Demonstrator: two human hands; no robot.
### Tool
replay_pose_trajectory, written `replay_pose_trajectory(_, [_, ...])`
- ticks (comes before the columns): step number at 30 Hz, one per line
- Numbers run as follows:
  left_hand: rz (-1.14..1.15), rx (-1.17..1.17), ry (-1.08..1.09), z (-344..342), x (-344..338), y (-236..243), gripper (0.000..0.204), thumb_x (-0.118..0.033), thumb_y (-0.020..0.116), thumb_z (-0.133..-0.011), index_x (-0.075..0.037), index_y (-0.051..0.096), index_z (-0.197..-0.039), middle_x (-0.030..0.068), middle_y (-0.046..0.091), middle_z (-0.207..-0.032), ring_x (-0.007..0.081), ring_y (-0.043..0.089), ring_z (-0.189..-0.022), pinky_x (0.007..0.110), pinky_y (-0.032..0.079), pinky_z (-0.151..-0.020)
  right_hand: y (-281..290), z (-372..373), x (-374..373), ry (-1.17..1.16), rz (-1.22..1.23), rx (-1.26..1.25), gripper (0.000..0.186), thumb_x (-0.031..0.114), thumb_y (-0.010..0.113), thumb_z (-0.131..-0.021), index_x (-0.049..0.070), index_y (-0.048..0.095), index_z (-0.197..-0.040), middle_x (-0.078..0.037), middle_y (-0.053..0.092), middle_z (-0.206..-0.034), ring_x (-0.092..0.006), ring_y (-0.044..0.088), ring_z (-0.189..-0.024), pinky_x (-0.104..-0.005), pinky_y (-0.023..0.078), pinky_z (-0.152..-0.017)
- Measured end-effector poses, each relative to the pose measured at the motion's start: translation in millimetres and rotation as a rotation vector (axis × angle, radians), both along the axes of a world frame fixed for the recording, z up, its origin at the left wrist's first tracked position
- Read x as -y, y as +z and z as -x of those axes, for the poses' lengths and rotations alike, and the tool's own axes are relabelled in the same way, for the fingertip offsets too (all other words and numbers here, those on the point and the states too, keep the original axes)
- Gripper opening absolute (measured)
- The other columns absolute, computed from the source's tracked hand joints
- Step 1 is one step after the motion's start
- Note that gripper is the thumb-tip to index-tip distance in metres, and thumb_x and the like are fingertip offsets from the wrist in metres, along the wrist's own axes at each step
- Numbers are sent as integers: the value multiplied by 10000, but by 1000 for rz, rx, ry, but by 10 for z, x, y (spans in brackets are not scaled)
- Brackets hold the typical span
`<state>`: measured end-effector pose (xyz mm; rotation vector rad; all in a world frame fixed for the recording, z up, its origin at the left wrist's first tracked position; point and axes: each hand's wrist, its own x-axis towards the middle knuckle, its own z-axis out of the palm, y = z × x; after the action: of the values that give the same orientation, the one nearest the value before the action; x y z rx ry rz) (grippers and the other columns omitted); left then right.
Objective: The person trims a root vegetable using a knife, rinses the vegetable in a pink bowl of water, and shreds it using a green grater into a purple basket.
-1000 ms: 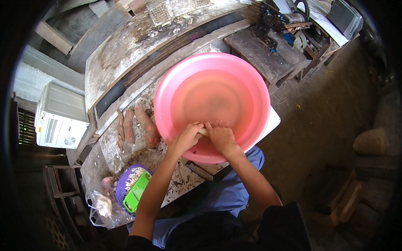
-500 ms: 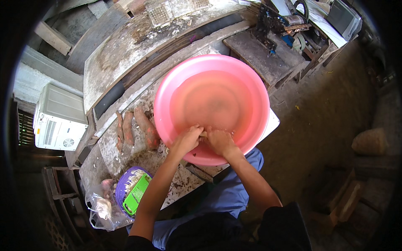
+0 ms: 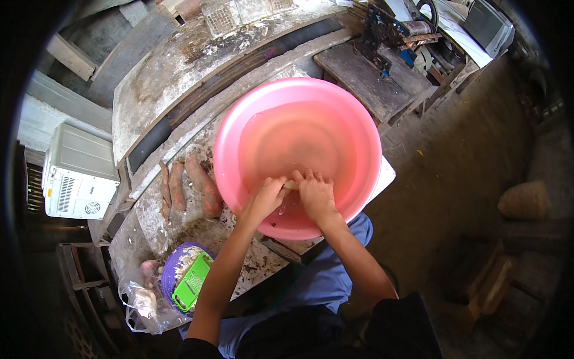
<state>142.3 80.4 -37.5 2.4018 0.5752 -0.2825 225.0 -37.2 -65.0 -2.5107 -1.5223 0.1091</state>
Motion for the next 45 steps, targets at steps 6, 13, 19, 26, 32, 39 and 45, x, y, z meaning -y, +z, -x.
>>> replay_pose_trajectory(6, [-62, 540, 15, 32, -75, -216, 173, -20, 566, -744, 15, 582, -913, 198, 599, -838, 337, 586, -790, 385, 475, -705, 218, 0, -62, -146, 171, -251, 195, 101, 525, -782, 92, 556, -975, -158, 616, -839, -297, 636, -748, -381, 512, -627])
replay_pose_trajectory(13, [173, 382, 60, 22, -179, -343, 197, 49, 605, -708, 25, 596, -903, 153, 613, -745, 243, 596, -688, 326, 454, -621, -131, -82, 19, 58, -173, -108, 204, 134, 529, -809, 38, 525, -989, -181, 602, -861, -338, 623, -742, -413, 507, -650])
replay_pose_trajectory(19, [114, 413, 189, 52, -149, -341, 245, 26, 628, -730, 26, 574, -969, 131, 613, -775, 165, 588, -665, 291, 457, -610, 197, -27, -18, -108, -57, -239, 262, 275, 519, -847, 47, 535, -976, -173, 614, -765, -351, 614, -692, -458, 485, -631])
replay_pose_trajectory(26, [346, 464, 202, 20, -115, -178, 207, 24, 586, -793, 21, 543, -995, 102, 624, -815, 130, 581, -708, 277, 467, -622, 162, -45, -43, -161, 117, -267, 361, 396, 419, -894, 50, 499, -956, -171, 612, -695, -332, 624, -647, -430, 497, -553])
replay_pose_trajectory(32, [550, 475, 345, -15, -109, -141, 52, 52, 531, -814, 50, 526, -866, 106, 606, -737, 109, 567, -685, 248, 438, -619, -79, -53, -39, -157, -5, -174, 329, 388, 452, -878, 61, 451, -917, -157, 577, -822, -315, 622, -748, -403, 522, -548])
replay_pose_trajectory(39, [508, 442, 266, 9, -166, -206, 12, 70, 472, -841, 60, 469, -845, 96, 568, -786, 128, 582, -751, 258, 519, -696, -79, -25, -40, -144, -23, -122, 316, 371, 487, -860, 63, 456, -927, -144, 570, -813, -293, 608, -793, -376, 529, -561])
replay_pose_trajectory(45, [448, 611, 304, -12, -135, -308, 69, 50, 436, -857, 67, 502, -844, 123, 585, -731, 157, 614, -658, 276, 493, -611, -40, -8, -48, -146, -48, -142, 302, 356, 460, -880, 60, 452, -940, -155, 575, -819, -308, 605, -802, -379, 529, -568])
